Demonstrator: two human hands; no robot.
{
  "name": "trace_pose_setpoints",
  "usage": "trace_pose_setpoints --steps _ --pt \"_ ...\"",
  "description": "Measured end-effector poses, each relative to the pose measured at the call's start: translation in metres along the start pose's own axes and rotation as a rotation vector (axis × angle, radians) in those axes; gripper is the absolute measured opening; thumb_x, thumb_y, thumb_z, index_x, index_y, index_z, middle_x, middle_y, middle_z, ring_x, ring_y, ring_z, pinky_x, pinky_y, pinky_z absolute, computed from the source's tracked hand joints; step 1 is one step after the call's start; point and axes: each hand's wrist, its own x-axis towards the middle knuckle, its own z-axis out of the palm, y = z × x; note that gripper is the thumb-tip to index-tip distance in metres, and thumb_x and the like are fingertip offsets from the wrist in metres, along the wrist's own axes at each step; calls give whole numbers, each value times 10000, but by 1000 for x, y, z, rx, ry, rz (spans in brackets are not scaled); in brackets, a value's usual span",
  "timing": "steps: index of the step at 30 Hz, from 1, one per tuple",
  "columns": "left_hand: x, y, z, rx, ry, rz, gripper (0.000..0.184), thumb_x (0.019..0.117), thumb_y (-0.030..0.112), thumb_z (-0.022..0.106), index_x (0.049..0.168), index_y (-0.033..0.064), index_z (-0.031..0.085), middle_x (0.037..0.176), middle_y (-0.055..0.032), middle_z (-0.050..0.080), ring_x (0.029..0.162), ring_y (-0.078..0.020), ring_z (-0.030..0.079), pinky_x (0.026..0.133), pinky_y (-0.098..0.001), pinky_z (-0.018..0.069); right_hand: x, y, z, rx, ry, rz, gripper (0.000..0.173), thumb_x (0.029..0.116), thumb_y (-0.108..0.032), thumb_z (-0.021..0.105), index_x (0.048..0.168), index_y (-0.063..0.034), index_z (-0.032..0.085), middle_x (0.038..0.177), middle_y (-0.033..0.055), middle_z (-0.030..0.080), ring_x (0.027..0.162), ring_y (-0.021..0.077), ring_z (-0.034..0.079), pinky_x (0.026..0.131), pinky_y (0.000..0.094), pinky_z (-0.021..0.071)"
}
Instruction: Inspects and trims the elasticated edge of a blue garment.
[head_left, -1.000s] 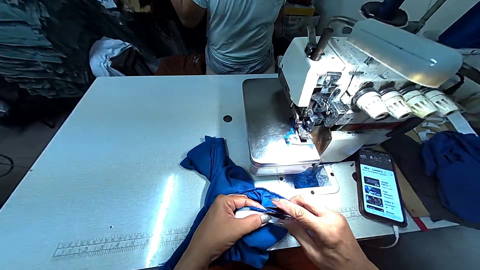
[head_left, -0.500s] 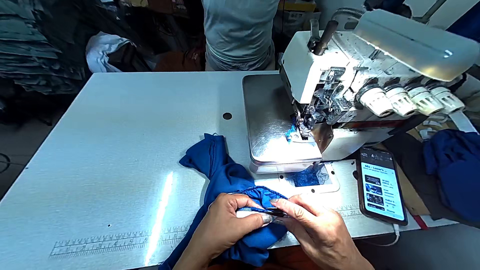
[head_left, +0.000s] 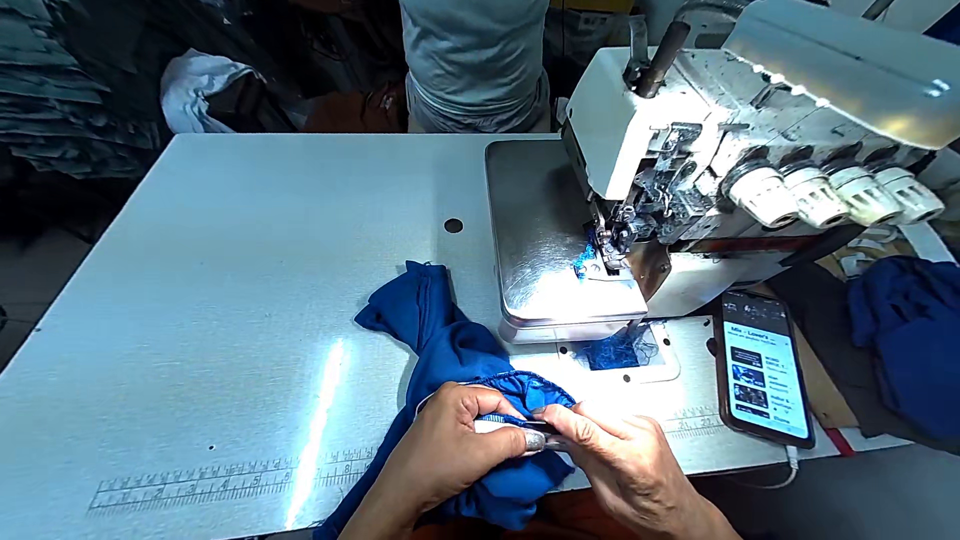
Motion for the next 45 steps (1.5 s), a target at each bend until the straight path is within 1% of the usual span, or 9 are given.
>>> trace_pose_setpoints --steps 4,6,9,26,33,36,39,42,45 --pt "0 -2 0 -29 -13 10 113 799 252 817 752 164 763 743 118 690 688 70 605 605 -125 482 -1 0 -1 70 -16 21 238 1061 -193 519 1181 -104 704 835 57 662 733 112 625 636 235 502" --pt "0 -1 -1 -36 -9 -8 82 788 235 813 764 169 770 741 117 694 686 68 611 602 -127 488 1 -1 -5 35 -18 22 254 1058 -237 548 1212 -119 712 863 54 676 758 100 636 652 223 510" --pt "0 0 -1 -31 -7 -24 61 782 221 811 777 171 775 746 115 700 689 65 620 605 -127 495 0 -3 -7 -55 -11 23 272 1049 -266 573 1234 -136 724 841 47 666 731 107 624 621 232 495" --pt "0 -1 -1 -2 -34 0 54 785 200 780 749 167 758 745 128 682 698 83 600 603 -115 474 4 -13 -6 -158 -31 23 276 1058 -225 543 1281 -175 698 821 41 621 684 121 583 572 243 455" --pt "0 -1 -1 -16 -34 -8 74 787 232 808 763 173 770 757 121 691 705 67 615 613 -122 491 1 -14 -14 -217 -35 32 274 1054 -228 545 1276 -186 699 810 45 623 684 145 585 585 265 469" --pt "0 -1 -1 -3 -38 -4 81 787 233 802 755 170 762 744 127 679 695 80 599 604 -115 478 3 -22 -14 -166 -35 94 273 1040 -202 574 1274 -176 714 838 103 685 699 208 643 611 333 504" --pt "0 0 -1 8 -48 -27 54 787 207 783 757 171 758 751 127 680 704 79 602 613 -119 479 0 -13 -4 -175 -14 23 274 1057 -231 543 1285 -183 690 807 44 612 685 137 584 585 255 466" --pt "1 2 -2 37 -58 -48 62 788 204 777 744 170 749 733 128 665 685 75 589 597 -125 465 -1 -12 -2 -206 -5 5 278 1058 -218 532 1280 -188 697 791 38 595 659 134 562 559 258 441" --pt "-1 2 -1 96 -57 5 72 796 205 758 744 158 745 751 128 661 716 85 585 622 -113 461 0 -15 -2 -292 5 -25 288 1037 -173 522 1243 -182 723 740 31 561 604 146 528 508 266 408"
